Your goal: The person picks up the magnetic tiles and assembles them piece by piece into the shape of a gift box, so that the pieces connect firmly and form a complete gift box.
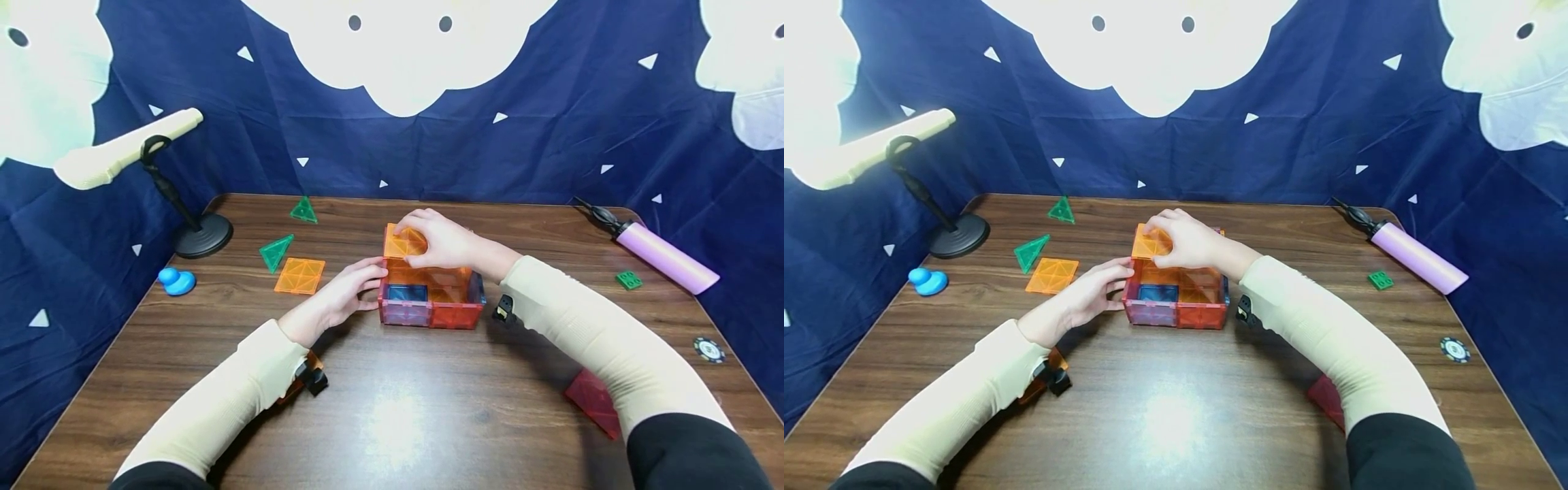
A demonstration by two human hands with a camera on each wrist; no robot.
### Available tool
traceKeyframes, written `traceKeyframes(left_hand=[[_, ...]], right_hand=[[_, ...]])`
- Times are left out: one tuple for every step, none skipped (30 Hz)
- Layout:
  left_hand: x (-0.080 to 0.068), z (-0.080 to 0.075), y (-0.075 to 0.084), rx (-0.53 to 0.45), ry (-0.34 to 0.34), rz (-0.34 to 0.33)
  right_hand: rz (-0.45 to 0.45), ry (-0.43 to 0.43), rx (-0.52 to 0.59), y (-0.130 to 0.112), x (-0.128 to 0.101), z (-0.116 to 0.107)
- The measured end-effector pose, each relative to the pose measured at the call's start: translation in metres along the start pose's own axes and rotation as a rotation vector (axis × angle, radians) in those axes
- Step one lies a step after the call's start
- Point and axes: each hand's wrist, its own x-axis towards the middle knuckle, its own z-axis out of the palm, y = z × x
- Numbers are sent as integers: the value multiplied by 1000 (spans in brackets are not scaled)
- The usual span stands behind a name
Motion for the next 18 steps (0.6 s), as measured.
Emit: traceKeyframes(left_hand=[[0, 0, 0, -1, 0, 0], [0, 1, 0, -2, 1, 0], [0, 1, 0, -3, 1, 0], [0, 1, 0, -4, 1, 0], [0, 1, 1, -3, 1, -1], [0, 1, 1, -4, 1, -2], [0, 1, 1, -4, -1, -3], [0, 2, 1, -5, -2, -3], [0, 2, 1, -7, -3, -4], [0, 2, 1, -8, -3, -3], [-1, 2, 1, -9, -3, -3], [-1, 2, 1, -9, -3, -2], [-1, 2, 1, -8, -3, -1], [0, 2, 1, -8, -1, -1], [0, 1, 1, -8, -1, -2], [0, 1, 1, -8, 0, -5], [0, 1, 1, -6, 0, -8], [0, 1, 1, -5, 0, -11]], right_hand=[[0, -2, 3, 1, 0, 0], [0, -3, 6, 1, 0, 0], [-1, -6, 6, 1, 0, -1], [-1, -6, 4, 1, 1, -1], [-2, -7, 1, 1, 1, -2], [-1, -8, -3, 1, 2, -2], [-1, -9, -9, 1, 2, -3], [0, -11, -8, 0, 2, -3], [2, -14, -7, 0, 2, -3], [3, -15, -4, 1, 3, -3], [5, -17, 1, 1, 3, -3], [4, -17, 7, 2, 3, -3], [2, -17, 13, 2, 3, -3], [1, -17, 17, 3, 3, -3], [-2, -17, 20, 4, 3, -2], [-5, -17, 22, 5, 3, -2], [-6, -19, 28, 5, 3, -2], [-8, -22, 31, 6, 3, -1]])
